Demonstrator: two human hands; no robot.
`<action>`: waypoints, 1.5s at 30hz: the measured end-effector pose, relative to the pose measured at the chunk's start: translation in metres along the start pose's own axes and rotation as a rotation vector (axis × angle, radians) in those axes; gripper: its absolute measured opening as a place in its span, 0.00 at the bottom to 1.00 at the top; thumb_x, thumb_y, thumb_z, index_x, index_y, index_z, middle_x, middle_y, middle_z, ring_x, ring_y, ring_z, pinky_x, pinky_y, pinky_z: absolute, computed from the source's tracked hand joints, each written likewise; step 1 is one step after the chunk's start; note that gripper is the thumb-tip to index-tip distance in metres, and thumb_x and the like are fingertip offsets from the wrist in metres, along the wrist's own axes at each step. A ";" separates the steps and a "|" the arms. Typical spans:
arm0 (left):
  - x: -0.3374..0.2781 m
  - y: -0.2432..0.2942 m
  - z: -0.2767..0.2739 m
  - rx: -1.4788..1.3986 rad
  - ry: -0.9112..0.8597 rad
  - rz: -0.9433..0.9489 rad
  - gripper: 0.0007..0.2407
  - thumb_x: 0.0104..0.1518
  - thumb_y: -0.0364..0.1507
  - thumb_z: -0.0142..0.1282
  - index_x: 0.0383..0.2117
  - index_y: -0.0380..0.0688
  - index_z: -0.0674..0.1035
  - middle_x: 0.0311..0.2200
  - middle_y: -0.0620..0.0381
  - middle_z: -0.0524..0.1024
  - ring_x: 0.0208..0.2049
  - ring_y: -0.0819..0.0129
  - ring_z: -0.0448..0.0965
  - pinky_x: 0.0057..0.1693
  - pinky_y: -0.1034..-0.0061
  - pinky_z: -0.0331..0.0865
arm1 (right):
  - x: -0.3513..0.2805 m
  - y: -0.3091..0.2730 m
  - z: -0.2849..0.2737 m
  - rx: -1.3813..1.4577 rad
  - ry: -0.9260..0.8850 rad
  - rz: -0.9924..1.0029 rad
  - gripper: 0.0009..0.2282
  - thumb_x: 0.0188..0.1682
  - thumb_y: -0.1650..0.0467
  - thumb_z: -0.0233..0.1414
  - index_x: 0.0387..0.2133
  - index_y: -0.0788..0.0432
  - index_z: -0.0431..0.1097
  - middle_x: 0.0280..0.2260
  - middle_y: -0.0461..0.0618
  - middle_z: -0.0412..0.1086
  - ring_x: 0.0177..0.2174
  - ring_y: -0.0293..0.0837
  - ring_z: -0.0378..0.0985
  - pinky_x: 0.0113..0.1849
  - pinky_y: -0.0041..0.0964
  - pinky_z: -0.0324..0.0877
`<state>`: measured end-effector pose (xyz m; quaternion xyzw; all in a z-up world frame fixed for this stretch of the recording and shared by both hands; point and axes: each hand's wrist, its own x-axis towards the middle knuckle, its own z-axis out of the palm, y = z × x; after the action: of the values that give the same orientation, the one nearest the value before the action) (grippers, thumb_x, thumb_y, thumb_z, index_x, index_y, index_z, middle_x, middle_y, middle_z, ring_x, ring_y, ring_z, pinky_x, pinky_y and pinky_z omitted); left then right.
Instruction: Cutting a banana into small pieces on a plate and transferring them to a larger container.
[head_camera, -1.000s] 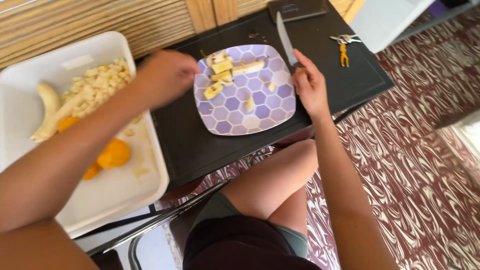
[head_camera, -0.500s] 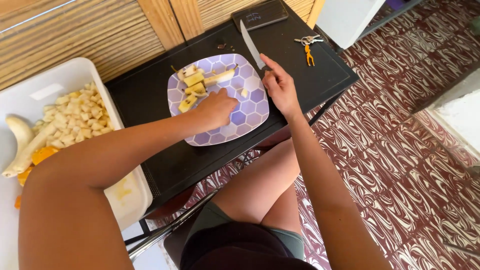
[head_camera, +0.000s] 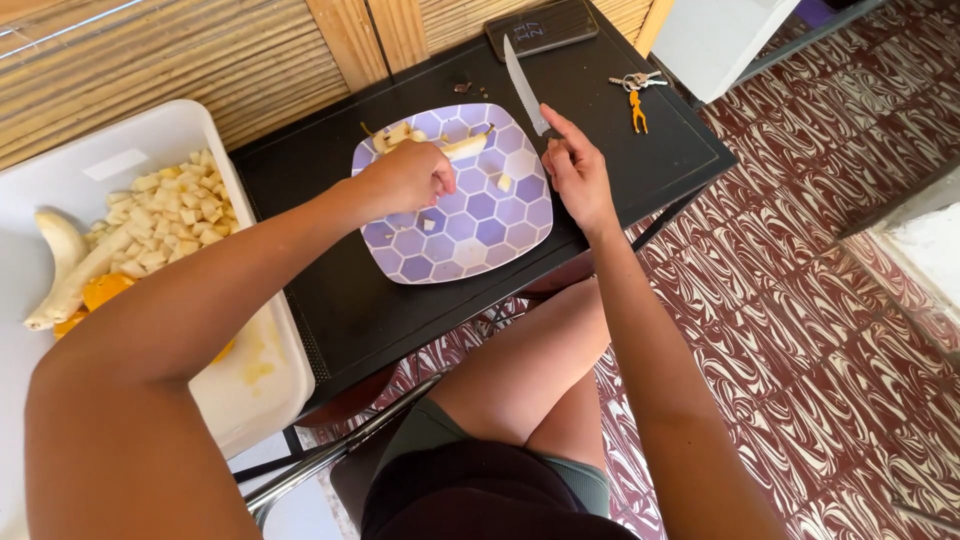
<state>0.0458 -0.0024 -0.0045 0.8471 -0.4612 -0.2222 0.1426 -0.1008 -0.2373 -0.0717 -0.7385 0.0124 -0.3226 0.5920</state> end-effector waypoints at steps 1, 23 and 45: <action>-0.008 0.002 -0.004 0.000 0.000 -0.001 0.08 0.52 0.20 0.56 0.33 0.47 0.85 0.29 0.53 0.84 0.35 0.58 0.85 0.42 0.69 0.78 | 0.000 0.000 0.000 0.000 0.000 0.000 0.22 0.54 0.79 0.42 0.60 0.52 0.68 0.19 0.48 0.65 0.16 0.36 0.67 0.22 0.27 0.66; -0.113 -0.038 -0.111 -0.405 0.099 -0.231 0.06 0.50 0.25 0.58 0.32 0.40 0.84 0.25 0.49 0.81 0.27 0.71 0.82 0.38 0.79 0.77 | -0.005 -0.015 0.002 0.036 -0.057 0.028 0.19 0.59 0.76 0.40 0.63 0.55 0.63 0.20 0.44 0.58 0.21 0.35 0.61 0.23 0.25 0.59; -0.129 -0.087 -0.124 0.128 0.527 -0.052 0.15 0.50 0.17 0.47 0.35 0.52 0.84 0.31 0.56 0.82 0.31 0.65 0.80 0.41 0.71 0.69 | -0.007 -0.009 0.002 0.042 -0.034 0.033 0.17 0.60 0.74 0.42 0.62 0.56 0.63 0.21 0.40 0.58 0.21 0.31 0.57 0.26 0.23 0.56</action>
<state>0.1095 0.1578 0.0949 0.8946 -0.3991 0.0319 0.1982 -0.1082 -0.2298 -0.0674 -0.7309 0.0078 -0.3003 0.6128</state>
